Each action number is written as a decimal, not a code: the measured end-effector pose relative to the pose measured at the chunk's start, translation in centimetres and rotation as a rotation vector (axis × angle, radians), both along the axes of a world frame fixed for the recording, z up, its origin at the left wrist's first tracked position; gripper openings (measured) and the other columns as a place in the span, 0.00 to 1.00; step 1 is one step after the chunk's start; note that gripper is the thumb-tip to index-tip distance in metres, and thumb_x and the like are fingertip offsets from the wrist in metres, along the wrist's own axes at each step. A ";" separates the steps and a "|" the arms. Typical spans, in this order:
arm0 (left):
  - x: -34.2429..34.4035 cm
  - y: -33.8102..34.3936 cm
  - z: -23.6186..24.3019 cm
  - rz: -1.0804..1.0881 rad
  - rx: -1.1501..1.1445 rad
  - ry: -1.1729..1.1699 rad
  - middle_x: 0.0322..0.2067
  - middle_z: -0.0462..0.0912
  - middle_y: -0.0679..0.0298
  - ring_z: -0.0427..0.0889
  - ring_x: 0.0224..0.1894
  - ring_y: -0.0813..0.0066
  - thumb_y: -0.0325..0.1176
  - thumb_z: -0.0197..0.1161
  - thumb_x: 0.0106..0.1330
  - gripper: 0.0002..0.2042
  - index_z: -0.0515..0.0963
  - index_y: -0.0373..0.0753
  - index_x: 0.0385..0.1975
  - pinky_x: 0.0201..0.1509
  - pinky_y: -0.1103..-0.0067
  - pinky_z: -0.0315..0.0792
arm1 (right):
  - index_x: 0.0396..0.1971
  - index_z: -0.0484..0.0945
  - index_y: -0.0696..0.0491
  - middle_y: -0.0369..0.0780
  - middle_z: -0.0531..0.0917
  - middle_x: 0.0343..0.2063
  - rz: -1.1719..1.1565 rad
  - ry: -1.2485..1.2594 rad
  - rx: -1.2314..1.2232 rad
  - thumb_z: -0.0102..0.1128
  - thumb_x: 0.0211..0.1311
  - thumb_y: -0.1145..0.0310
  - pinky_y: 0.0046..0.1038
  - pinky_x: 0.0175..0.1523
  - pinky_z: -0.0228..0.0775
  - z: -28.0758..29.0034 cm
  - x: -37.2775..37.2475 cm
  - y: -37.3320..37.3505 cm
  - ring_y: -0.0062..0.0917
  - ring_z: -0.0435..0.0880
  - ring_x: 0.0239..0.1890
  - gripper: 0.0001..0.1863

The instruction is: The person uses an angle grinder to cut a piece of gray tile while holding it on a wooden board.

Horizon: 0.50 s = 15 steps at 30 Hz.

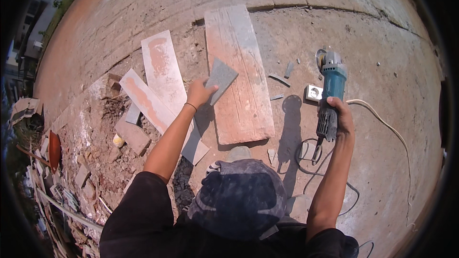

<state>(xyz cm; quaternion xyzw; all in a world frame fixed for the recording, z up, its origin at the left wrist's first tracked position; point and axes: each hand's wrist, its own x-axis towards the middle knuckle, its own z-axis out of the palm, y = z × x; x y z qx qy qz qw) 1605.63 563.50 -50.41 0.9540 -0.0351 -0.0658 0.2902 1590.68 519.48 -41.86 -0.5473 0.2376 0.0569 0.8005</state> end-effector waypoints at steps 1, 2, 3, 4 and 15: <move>-0.7 -0.6 0.2 0.037 0.063 0.042 0.40 0.84 0.45 0.84 0.43 0.52 0.45 0.73 0.52 0.27 0.81 0.31 0.46 0.49 0.67 0.75 | 0.39 0.74 0.62 0.43 0.81 0.25 -0.005 0.000 0.001 0.66 0.49 0.60 0.25 0.29 0.77 0.0 -0.1 -0.1 0.26 0.82 0.23 0.23; -1.4 -1.8 0.8 0.064 0.120 0.083 0.39 0.84 0.46 0.84 0.43 0.52 0.45 0.73 0.52 0.26 0.81 0.32 0.45 0.48 0.67 0.75 | 0.40 0.74 0.62 0.43 0.81 0.26 -0.015 -0.011 -0.007 0.66 0.49 0.60 0.25 0.29 0.77 0.0 -0.2 -0.6 0.26 0.82 0.23 0.23; -2.3 -3.0 1.5 0.094 0.180 0.131 0.39 0.84 0.46 0.84 0.42 0.52 0.44 0.74 0.51 0.25 0.82 0.32 0.44 0.47 0.66 0.75 | 0.40 0.73 0.62 0.43 0.81 0.26 -0.021 -0.016 -0.012 0.66 0.49 0.60 0.25 0.29 0.77 -0.1 -0.5 -0.9 0.26 0.82 0.23 0.24; -3.2 -4.4 2.7 0.149 0.185 0.150 0.35 0.85 0.48 0.85 0.40 0.53 0.43 0.76 0.48 0.23 0.83 0.32 0.38 0.46 0.67 0.76 | 0.41 0.73 0.62 0.43 0.81 0.26 -0.024 -0.015 -0.014 0.66 0.49 0.60 0.25 0.29 0.77 -0.3 -0.8 -1.1 0.26 0.82 0.23 0.24; -2.7 -8.2 7.4 -0.105 -0.237 0.253 0.27 0.81 0.54 0.83 0.29 0.65 0.36 0.77 0.45 0.58 0.40 0.39 0.73 0.33 0.75 0.76 | 0.39 0.73 0.61 0.43 0.80 0.26 -0.100 -0.010 0.020 0.67 0.48 0.62 0.27 0.28 0.77 -0.4 -1.6 -1.8 0.27 0.83 0.23 0.22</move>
